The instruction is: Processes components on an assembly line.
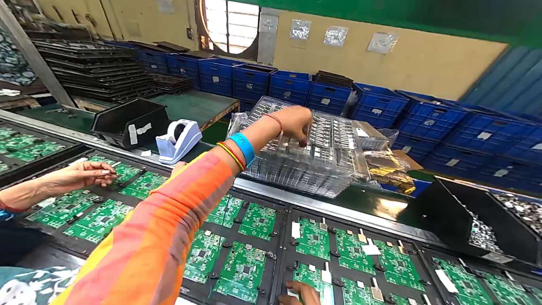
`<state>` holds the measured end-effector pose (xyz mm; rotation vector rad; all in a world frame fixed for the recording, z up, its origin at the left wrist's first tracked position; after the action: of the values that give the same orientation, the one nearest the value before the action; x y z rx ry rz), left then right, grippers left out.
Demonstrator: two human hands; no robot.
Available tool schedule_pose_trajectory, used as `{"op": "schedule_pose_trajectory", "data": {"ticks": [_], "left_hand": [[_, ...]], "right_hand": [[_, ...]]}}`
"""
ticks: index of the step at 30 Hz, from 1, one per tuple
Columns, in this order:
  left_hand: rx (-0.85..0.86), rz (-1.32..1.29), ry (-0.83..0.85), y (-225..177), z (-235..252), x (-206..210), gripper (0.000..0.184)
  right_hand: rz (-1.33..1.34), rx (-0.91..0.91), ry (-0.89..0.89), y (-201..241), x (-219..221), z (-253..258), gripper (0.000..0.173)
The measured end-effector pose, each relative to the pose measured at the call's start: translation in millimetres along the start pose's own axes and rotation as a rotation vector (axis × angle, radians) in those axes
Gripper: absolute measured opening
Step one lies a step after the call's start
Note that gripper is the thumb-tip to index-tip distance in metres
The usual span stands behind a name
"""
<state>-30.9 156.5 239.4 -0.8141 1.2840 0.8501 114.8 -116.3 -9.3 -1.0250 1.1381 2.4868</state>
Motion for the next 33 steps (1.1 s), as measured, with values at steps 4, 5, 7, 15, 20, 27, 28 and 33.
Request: {"op": "schedule_pose_trajectory", "data": {"ticks": [4, 5, 7, 15, 20, 27, 28, 33], "left_hand": [[-0.033, -0.077, -0.314, -11.3, -58.0, -33.2, 0.035], [-0.048, -0.086, -0.365, -19.3, -77.8, -36.5, 0.035], [-0.083, -0.083, -0.448, -29.3, -114.6, -36.4, 0.038], [-0.325, -0.267, -0.501, -65.2, -236.7, 24.2, 0.041], [-0.449, -0.384, -0.209, -78.5, -278.1, 135.6, 0.041], [-0.512, -0.483, 0.223, -112.8, -274.1, 208.7, 0.040], [-0.520, -0.474, 0.262, -115.6, -270.5, 213.2, 0.040], [-0.548, -0.488, 0.276, -119.0, -262.4, 218.4, 0.052]], "right_hand": [[-0.031, -0.012, -0.061, -0.2, -7.1, 0.4, 0.016], [-0.035, -0.018, -0.089, -1.1, -8.9, 0.5, 0.016], [-0.038, -0.028, -0.139, -3.4, -10.8, 0.2, 0.018], [0.076, -0.037, -0.119, 0.3, -19.3, 23.0, 0.021], [-0.080, -0.114, -0.048, -0.9, -25.3, 70.0, 0.018], [-0.190, -0.054, 0.322, -10.0, 37.0, 171.4, 0.019], [-0.190, 0.012, 0.368, -17.7, 49.7, 185.6, 0.021], [-0.281, 0.239, 0.453, -46.5, 98.8, 223.5, 0.037]]}}
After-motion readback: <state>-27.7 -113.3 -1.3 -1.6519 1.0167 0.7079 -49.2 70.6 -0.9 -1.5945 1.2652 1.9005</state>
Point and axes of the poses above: each hand's wrist, its own z-axis towards the middle knuckle, its own x-axis out of the palm, y = z × x, the point moved 9 cm from there along z, towards the middle knuckle, and after that the axes turned 2 degrees about -x, right-handed, at the moved point
